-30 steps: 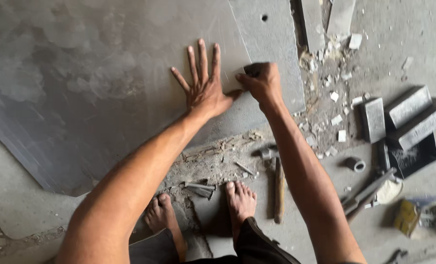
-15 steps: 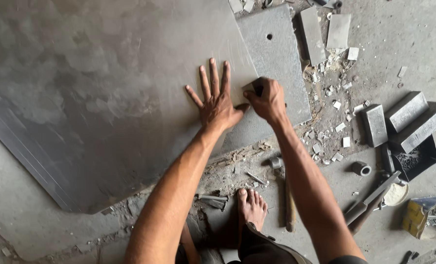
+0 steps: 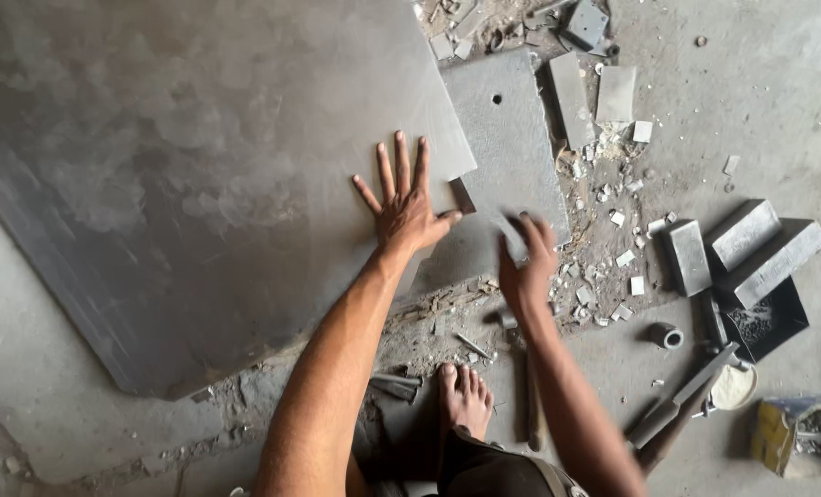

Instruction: The person uses a hammer and a metal punch to drive fasteners into a large metal sheet. They repeatedly position the punch over pre-drilled holes and strike it to secure the metal sheet to the underlying surface.

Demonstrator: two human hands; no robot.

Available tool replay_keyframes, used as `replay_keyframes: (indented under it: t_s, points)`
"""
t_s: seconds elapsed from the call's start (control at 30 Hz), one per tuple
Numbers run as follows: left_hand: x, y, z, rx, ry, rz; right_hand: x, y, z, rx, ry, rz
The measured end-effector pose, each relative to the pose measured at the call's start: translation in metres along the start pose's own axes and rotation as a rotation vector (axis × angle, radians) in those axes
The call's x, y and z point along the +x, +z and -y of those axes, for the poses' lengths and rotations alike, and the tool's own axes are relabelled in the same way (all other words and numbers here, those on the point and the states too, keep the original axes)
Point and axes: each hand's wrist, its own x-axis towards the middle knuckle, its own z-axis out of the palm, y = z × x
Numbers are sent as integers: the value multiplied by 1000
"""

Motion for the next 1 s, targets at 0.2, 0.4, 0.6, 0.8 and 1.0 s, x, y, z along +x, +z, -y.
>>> replay_keyframes:
  t_s: [0.2, 0.4, 0.6, 0.8, 1.0]
  points:
    - [1, 1, 1, 37, -39, 70, -208, -42, -46, -495, 245, -25]
    - [-4, 8, 3, 69, -56, 76, -222, -86, -89, 87, 636, 342]
    - [-2, 8, 2, 70, -55, 51, -92, -119, -24, 532, 725, 363]
    - [0, 9, 2, 62, -12, -29, 41, -77, 0, 491, 663, 212]
    - [-8, 4, 3, 46, -24, 15, 59, -72, -11, 623, 636, 323]
